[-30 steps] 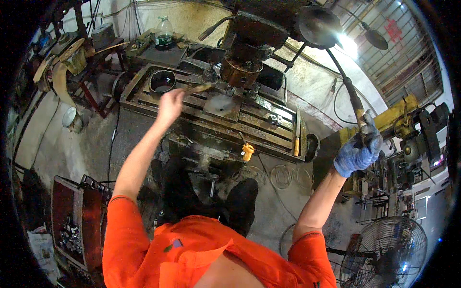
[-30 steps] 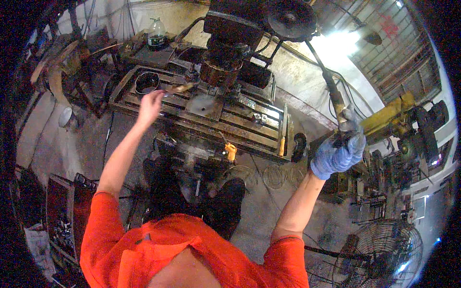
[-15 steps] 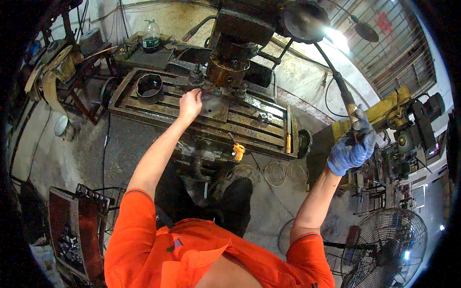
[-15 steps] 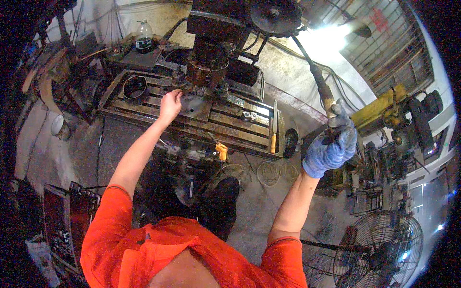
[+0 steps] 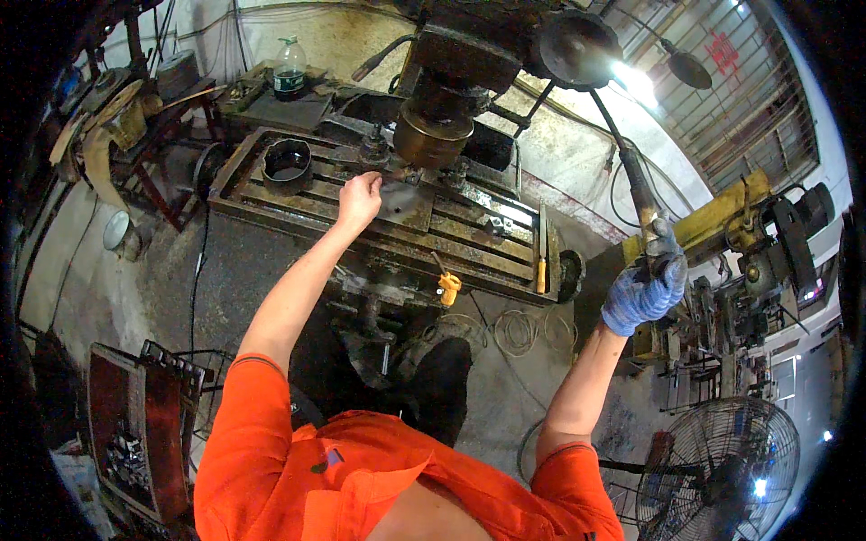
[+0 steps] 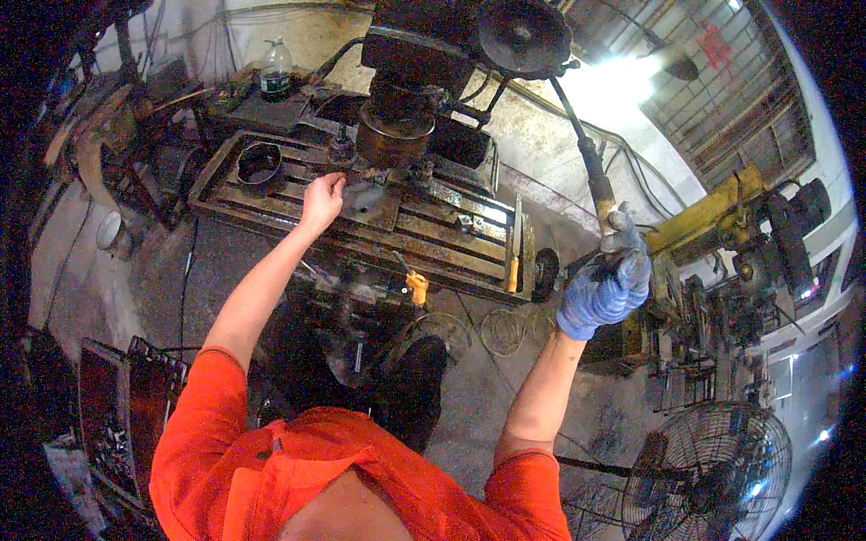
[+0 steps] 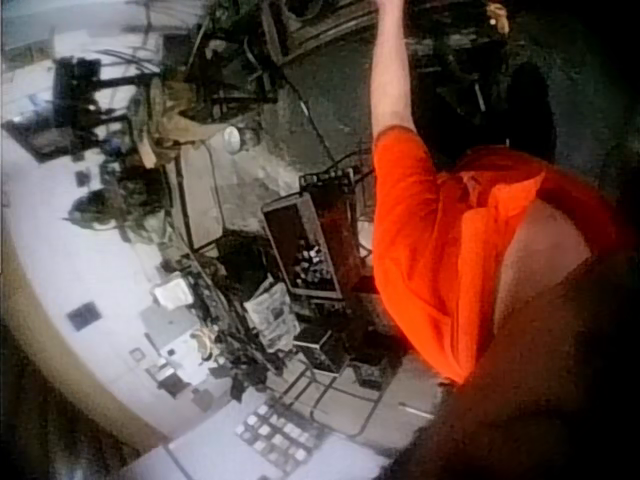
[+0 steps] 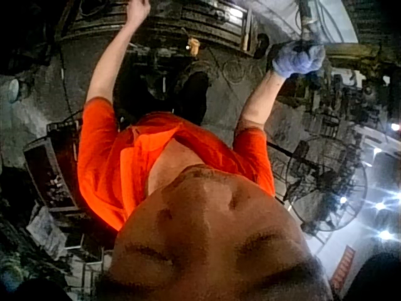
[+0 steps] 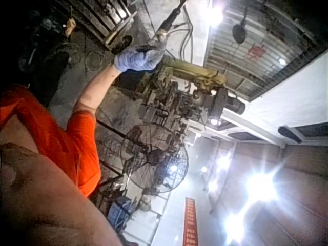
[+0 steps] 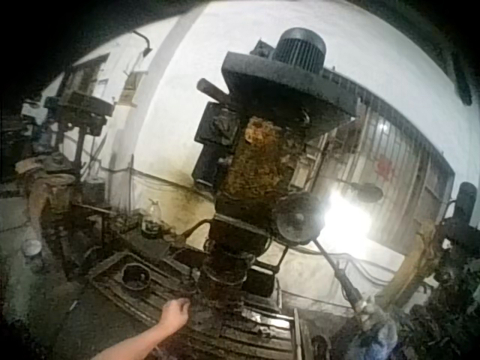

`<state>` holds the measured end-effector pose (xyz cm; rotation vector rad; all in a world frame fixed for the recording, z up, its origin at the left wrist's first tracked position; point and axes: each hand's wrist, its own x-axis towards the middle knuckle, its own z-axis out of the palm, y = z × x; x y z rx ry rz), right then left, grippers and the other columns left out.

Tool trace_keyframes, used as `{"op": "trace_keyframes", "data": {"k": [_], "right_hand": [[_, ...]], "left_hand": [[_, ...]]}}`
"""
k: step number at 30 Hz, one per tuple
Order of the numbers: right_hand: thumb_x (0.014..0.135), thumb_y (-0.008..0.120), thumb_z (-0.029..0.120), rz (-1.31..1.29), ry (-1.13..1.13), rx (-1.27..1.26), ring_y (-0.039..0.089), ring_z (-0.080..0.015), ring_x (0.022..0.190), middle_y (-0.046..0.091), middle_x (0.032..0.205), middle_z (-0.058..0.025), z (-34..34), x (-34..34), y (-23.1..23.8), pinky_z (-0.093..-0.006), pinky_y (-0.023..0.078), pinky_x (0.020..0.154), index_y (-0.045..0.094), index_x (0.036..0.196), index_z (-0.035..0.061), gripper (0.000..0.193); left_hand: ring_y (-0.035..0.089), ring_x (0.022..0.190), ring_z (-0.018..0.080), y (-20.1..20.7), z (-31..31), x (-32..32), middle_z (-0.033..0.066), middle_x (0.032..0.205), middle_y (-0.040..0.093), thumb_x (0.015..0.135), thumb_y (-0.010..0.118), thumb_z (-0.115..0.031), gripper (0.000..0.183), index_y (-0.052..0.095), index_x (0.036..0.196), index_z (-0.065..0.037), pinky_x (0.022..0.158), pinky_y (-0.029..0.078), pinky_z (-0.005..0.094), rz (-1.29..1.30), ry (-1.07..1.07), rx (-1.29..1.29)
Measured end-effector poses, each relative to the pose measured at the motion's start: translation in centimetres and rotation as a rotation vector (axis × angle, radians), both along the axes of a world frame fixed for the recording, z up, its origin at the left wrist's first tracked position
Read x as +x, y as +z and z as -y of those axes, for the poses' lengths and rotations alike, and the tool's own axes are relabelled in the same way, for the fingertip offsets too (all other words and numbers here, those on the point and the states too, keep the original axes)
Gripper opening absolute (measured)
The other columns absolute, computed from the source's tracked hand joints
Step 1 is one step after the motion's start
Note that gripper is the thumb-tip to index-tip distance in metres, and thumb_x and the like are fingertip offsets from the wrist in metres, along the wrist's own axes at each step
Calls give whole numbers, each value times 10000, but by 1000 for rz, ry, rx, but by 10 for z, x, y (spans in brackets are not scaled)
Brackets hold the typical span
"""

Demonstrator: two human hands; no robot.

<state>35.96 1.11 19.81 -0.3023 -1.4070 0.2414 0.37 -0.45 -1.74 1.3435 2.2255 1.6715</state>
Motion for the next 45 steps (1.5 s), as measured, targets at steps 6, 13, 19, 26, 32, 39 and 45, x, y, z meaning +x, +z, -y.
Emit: {"op": "trace_keyframes", "data": {"k": [6, 13, 19, 26, 32, 39, 45], "right_hand": [[872, 394, 315, 8, 18, -41, 543, -267, 922, 605, 920, -150, -3, 3, -14, -415, 349, 925, 560, 790, -35, 396], [896, 394, 315, 42, -77, -53, 529, -217, 847, 603, 876, -114, 0, 1, -25, -378, 379, 872, 583, 848, -63, 425], [899, 406, 284, 1, 31, -27, 512, -180, 770, 586, 803, -85, 0, -2, -32, -360, 394, 834, 580, 817, -67, 400], [883, 434, 289, 110, -191, 22, 515, -185, 757, 575, 774, -87, -5, 5, -42, -345, 396, 804, 595, 842, -67, 393], [861, 459, 265, -25, 82, -35, 540, -184, 764, 618, 842, -104, 0, -2, -27, -313, 404, 797, 589, 985, -92, 400], [804, 503, 174, 198, 81, -162, 576, -222, 849, 616, 951, -153, 6, 5, -11, -328, 450, 765, 593, 1029, -20, 310], [831, 464, 52, 298, -358, 281, 563, -267, 931, 589, 1022, -157, -11, 46, -19, -364, 444, 824, 578, 1040, -22, 249]], "left_hand": [[594, 842, 334, 9, 18, -1, 181, 870, 618, 803, 537, -176, 216, 632, 925, -25, 724, 471, 396, -20, -77, -43], [609, 820, 324, 24, 50, -15, 199, 867, 619, 821, 516, -158, 235, 615, 954, 9, 713, 464, 362, 37, -123, -15], [604, 792, 343, 27, 86, -70, 196, 839, 616, 838, 519, -181, 228, 610, 957, -9, 667, 474, 383, -142, 51, 41], [601, 655, 329, 32, 107, -130, 165, 758, 616, 824, 521, -167, 234, 571, 1029, -67, 572, 476, 418, -704, 323, -203], [608, 661, 319, 21, 124, -128, 154, 716, 609, 795, 564, -274, 403, 502, 1147, -86, 573, 482, 415, -724, 189, -542], [588, 755, 316, 34, 230, -156, 135, 835, 611, 816, 538, -336, 423, 470, 1177, -126, 603, 468, 432, -677, 281, -519], [589, 870, 322, 31, 448, -209, 149, 937, 621, 777, 579, -376, 411, 575, 1081, -99, 730, 476, 421, -306, 579, -773]]}}
